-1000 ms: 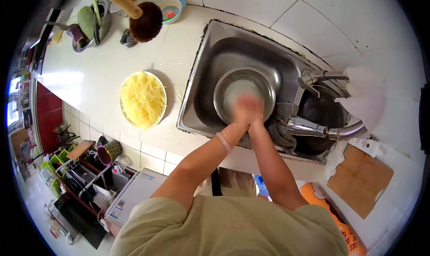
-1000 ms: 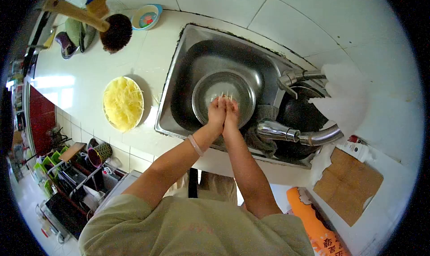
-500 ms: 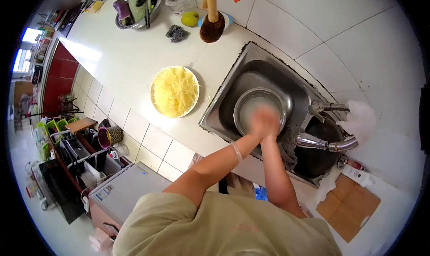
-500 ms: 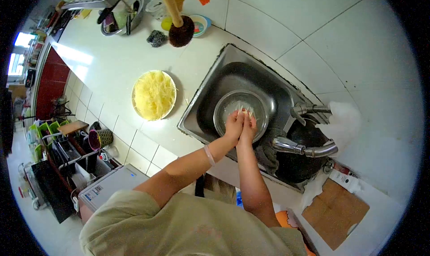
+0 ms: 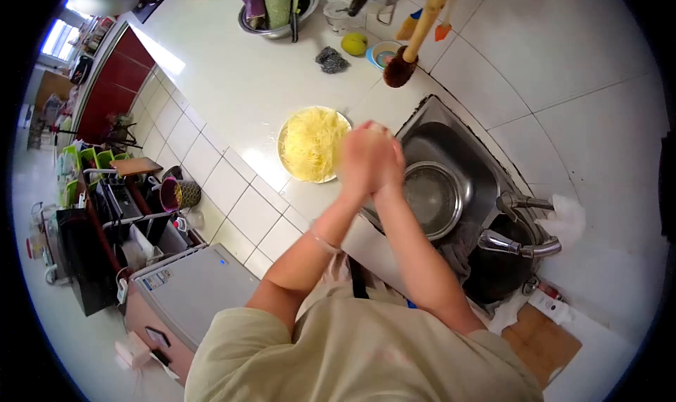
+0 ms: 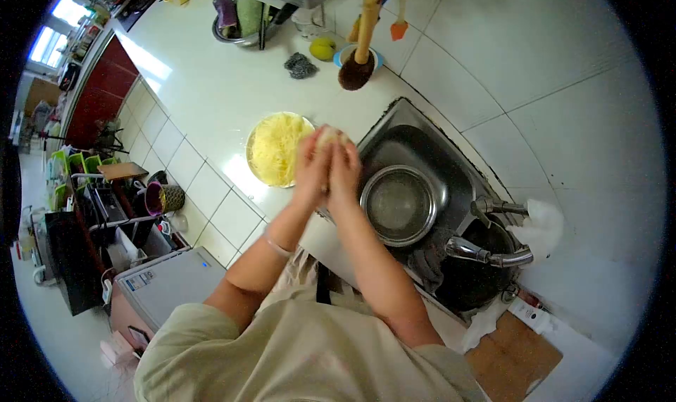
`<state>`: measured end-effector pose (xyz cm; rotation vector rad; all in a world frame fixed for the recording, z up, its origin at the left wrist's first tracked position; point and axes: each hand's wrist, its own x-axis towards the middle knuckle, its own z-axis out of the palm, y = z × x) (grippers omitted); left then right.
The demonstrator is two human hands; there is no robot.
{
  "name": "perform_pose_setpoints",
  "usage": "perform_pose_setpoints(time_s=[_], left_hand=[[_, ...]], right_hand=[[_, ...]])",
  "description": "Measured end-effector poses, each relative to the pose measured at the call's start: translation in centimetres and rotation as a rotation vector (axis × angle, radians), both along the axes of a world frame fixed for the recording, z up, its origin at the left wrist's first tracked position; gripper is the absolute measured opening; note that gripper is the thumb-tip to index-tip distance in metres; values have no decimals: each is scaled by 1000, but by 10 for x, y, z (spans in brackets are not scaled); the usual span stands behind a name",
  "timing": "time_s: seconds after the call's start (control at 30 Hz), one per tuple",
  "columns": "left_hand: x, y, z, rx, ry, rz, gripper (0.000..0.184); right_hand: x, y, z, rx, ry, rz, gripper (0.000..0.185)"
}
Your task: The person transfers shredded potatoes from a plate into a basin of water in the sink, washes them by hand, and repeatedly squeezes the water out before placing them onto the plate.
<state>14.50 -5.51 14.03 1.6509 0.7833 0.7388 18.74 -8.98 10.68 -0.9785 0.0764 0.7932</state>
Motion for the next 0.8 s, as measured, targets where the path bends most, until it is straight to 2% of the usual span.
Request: perform_pose_setpoints(time_s=[0.07,0.1,0.13,0.2,0.23,0.27,0.33,0.37,0.43,0.5,0.57,0.67,0.73,0.8], left_hand=[[-23,44,-20,-140,-126,63,36],[-34,63,-32,-155,-102,129,35],[-43,75,-35,-75,-13,165,34],[-55,99,-60,102,111,205,34],[-58,102,-68,99,110,202,34],[-60,105,-76,234,204,175,35],[-64,106,-80,416,289,138,39],[-63,107,-80,411,290,134,39],[-64,107,-86,538,372,102,37],[-63,107,-90,498,393,61,40],[-62,105,-92,551,547,92,41],[-63,106,-96,526,586,78,43],[-66,106,-86,543,642,59,45],[-70,106,-74,530,708,39,53]], right_hand=[[-17,36,7,69,55,90,29],[-27,48,29,-64,4,103,29],[-34,61,17,-70,-68,119,30],[-40,75,1,-285,-285,239,32],[-41,78,-9,-403,-361,327,32],[-43,83,-19,-406,-361,324,32],[-46,91,-54,-649,-750,224,37],[-45,91,-67,-655,-748,223,37],[-40,86,-80,-834,-1150,325,38],[-39,86,-87,-842,-1171,344,38],[-38,85,-88,-849,-1192,358,38],[-33,86,-76,-807,-1219,381,39],[-30,82,-65,-827,-1157,543,44],[-31,72,-55,-812,-1244,500,46]])
